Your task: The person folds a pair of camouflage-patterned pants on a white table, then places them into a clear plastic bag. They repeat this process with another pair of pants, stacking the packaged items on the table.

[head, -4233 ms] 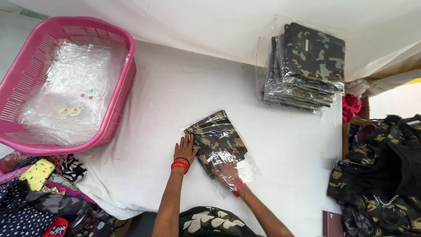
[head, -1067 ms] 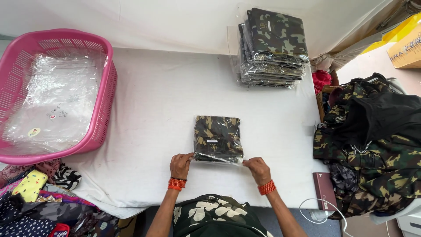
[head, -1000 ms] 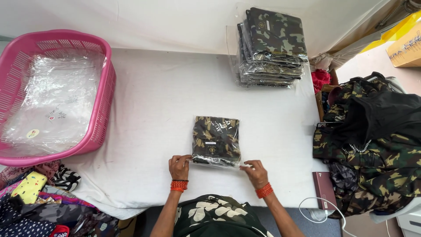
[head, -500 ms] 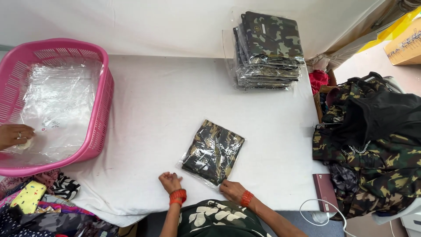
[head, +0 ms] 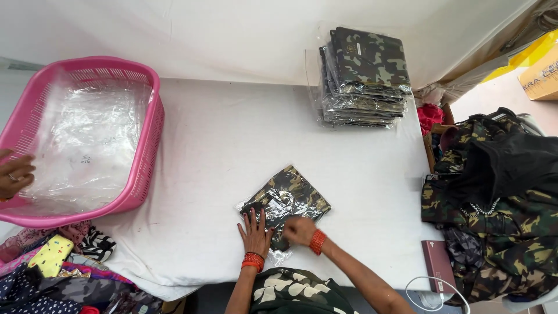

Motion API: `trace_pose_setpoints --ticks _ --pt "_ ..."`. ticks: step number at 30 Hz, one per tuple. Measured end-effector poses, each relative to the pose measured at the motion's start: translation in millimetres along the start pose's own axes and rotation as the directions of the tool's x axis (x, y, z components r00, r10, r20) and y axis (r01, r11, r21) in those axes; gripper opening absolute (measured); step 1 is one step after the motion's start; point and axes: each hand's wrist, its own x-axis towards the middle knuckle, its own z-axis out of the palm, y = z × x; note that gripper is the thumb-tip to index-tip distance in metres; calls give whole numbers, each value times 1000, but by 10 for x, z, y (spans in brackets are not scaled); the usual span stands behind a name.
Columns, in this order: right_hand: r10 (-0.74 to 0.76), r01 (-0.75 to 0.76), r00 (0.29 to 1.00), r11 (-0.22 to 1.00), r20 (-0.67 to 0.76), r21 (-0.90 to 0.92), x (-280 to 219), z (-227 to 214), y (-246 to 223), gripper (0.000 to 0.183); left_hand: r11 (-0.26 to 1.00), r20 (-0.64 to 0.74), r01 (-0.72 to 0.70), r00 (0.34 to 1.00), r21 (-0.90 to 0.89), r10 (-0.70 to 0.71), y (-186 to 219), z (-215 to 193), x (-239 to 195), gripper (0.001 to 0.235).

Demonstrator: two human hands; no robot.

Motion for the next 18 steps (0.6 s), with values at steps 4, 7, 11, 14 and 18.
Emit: trace_pose_setpoints --ticks 4,7,11,14,18 --pt "10 -50 882 996 -471 -73 65 -495 239 23 996 -105 -87 991 -26 84 -184 281 8 72" --pt "48 -173 855 965 -516 -196 125 -620 559 40 968 -467 -132 884 -213 18 -172 438 -11 81" --pt "431 -453 834 891 -345 19 108 -559 855 52 560 -158 106 901 -821 -403 -141 622 -110 97" --pt "514 -487 802 857 -303 166 133 -583 889 51 135 234 294 911 -946 -339 -203 761 -91 97" --pt "680 -620 713 725 -172 299 121 -705 731 59 -14 327 332 921 -943 -214 -504 1034 86 80"
